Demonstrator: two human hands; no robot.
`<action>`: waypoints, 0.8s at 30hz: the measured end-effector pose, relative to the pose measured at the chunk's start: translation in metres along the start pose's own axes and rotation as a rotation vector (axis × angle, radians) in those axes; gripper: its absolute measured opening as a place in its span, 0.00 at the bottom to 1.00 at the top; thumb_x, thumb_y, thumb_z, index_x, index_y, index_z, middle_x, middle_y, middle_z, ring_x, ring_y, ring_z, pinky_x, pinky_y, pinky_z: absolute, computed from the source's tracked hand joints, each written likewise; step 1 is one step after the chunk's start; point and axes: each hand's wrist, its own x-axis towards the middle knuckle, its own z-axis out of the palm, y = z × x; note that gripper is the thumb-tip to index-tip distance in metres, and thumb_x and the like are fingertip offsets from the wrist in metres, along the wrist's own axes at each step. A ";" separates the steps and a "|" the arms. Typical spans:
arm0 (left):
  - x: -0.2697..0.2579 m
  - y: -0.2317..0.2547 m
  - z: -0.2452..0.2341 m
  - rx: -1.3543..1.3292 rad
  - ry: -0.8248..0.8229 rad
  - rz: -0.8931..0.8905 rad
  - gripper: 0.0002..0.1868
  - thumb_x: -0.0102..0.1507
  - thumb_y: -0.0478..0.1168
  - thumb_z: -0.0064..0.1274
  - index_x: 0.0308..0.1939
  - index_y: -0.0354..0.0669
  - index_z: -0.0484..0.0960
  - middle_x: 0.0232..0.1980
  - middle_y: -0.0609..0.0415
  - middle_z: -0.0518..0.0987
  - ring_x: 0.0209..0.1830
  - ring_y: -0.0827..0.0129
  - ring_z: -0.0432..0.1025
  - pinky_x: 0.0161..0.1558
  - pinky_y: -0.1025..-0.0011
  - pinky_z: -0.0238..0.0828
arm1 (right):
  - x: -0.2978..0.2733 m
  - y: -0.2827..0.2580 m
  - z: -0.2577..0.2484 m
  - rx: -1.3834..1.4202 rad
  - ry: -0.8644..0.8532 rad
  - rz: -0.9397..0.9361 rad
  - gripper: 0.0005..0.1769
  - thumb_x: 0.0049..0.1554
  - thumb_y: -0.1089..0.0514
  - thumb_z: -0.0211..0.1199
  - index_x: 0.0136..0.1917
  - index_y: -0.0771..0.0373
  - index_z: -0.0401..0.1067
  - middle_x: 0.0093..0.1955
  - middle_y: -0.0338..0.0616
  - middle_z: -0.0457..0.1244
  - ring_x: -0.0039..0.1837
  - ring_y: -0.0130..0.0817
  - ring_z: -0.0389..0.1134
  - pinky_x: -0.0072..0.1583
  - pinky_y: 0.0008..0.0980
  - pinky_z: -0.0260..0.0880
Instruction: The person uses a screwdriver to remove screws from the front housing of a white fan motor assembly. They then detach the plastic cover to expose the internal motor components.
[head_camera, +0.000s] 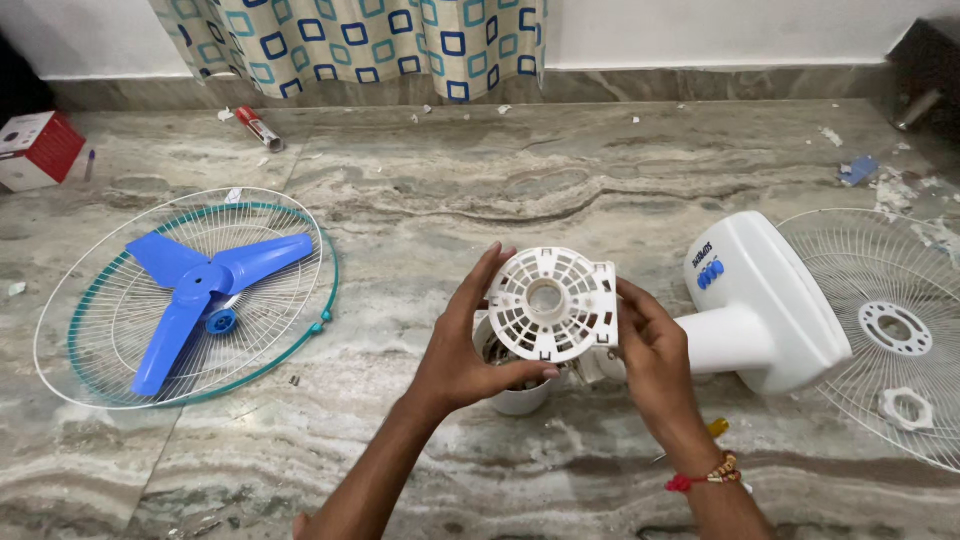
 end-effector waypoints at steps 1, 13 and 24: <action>-0.001 0.000 0.001 0.007 -0.010 0.008 0.73 0.44 0.61 0.77 0.84 0.45 0.48 0.82 0.45 0.64 0.80 0.52 0.64 0.71 0.51 0.71 | -0.001 0.000 0.003 0.099 -0.010 0.059 0.24 0.63 0.59 0.55 0.71 0.67 0.67 0.60 0.49 0.69 0.58 0.33 0.72 0.58 0.35 0.75; 0.000 -0.002 0.005 0.019 -0.056 0.050 0.74 0.42 0.59 0.78 0.83 0.43 0.48 0.80 0.43 0.64 0.78 0.50 0.62 0.72 0.52 0.64 | -0.006 -0.014 0.005 0.288 -0.007 0.247 0.28 0.59 0.58 0.63 0.71 0.66 0.66 0.51 0.45 0.71 0.52 0.30 0.72 0.52 0.35 0.74; 0.016 -0.010 -0.006 -0.473 0.051 -0.410 0.18 0.66 0.43 0.58 0.55 0.33 0.85 0.40 0.56 0.87 0.38 0.79 0.77 0.42 0.79 0.77 | -0.008 -0.010 0.007 0.252 -0.030 0.200 0.28 0.60 0.59 0.62 0.72 0.67 0.67 0.50 0.47 0.71 0.51 0.30 0.72 0.53 0.32 0.76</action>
